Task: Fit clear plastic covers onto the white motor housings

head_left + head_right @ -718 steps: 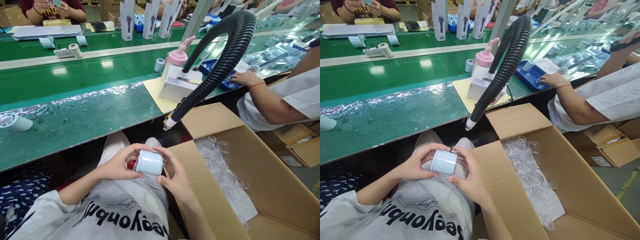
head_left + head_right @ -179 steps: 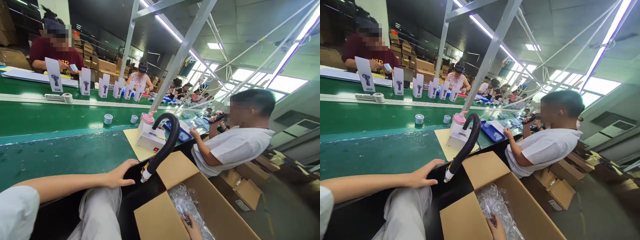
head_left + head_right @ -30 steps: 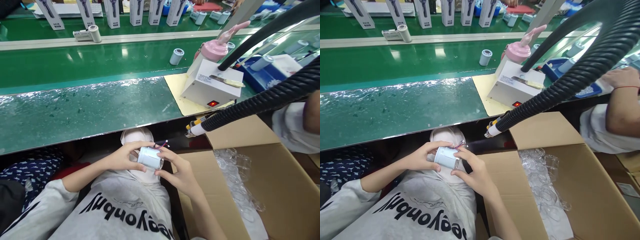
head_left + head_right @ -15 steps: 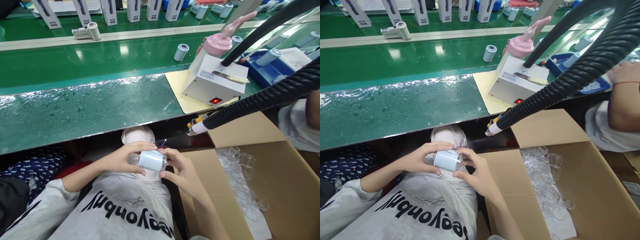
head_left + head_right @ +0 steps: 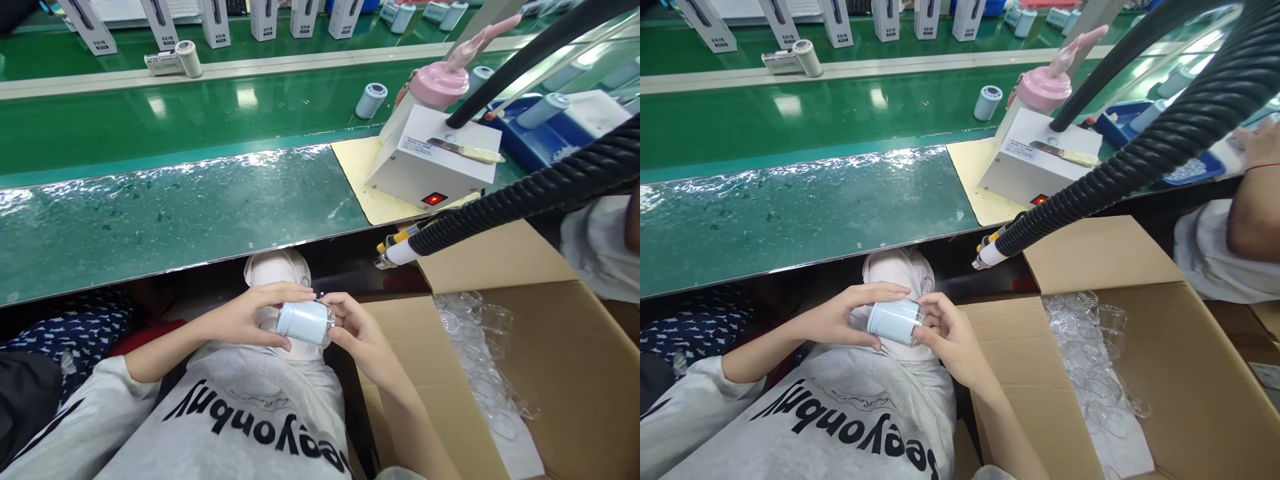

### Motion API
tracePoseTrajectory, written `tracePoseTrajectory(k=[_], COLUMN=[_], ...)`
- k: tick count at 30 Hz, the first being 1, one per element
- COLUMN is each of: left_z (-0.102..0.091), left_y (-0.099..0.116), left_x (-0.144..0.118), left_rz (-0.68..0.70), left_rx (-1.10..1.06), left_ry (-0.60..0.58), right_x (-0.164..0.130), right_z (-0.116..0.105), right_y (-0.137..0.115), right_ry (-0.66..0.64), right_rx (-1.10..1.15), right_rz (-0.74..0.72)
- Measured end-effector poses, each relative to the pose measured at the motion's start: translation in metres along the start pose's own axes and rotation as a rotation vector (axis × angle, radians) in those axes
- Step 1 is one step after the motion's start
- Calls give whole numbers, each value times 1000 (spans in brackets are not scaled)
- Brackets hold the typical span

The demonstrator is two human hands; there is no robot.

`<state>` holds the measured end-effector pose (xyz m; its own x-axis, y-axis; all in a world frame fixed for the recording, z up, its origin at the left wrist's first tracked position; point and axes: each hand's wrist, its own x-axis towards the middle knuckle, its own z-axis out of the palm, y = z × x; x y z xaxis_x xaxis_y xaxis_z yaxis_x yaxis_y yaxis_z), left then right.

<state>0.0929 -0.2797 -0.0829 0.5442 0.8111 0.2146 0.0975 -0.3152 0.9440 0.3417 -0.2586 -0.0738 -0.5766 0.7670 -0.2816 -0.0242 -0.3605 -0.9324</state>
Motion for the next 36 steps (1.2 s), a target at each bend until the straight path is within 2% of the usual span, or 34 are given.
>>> tracePoseTrajectory(k=[4, 7, 10, 13, 16, 19, 22, 28, 32, 36], left_z=[-2, 0, 6, 19, 32, 39, 39, 31, 26, 20], left_y=[3, 3, -8, -31, -53, -63, -64, -58, -55, -52], left_x=[-2, -1, 9, 37, 76, 111, 131, 136, 129, 115], left_rz=[-33, -141, -295, -410, -486, -520, -519, -515, -489, -439], left_rx=[-21, -123, -369, -591, -638, -598, -554, -476, -452, -437], left_ry=[-7, -4, 56, 158, 198, 161, 115, 101, 118, 107], right_x=[2, 4, 10, 20, 31, 39, 45, 56, 57, 47], right_z=[2, 1, -2, -6, -16, -29, -39, -43, -43, -44], right_y=[-1, 7, 27, 54, 75, 84, 86, 86, 82, 76], right_ry=[-29, -41, 91, 317, 499, 597, 644, 621, 598, 603], right_rx=[53, 80, 153, 317, 408, 428, 464, 498, 466, 386], right_rz=[-10, -3, 11, -22, -102, -168, -206, -229, -236, -259])
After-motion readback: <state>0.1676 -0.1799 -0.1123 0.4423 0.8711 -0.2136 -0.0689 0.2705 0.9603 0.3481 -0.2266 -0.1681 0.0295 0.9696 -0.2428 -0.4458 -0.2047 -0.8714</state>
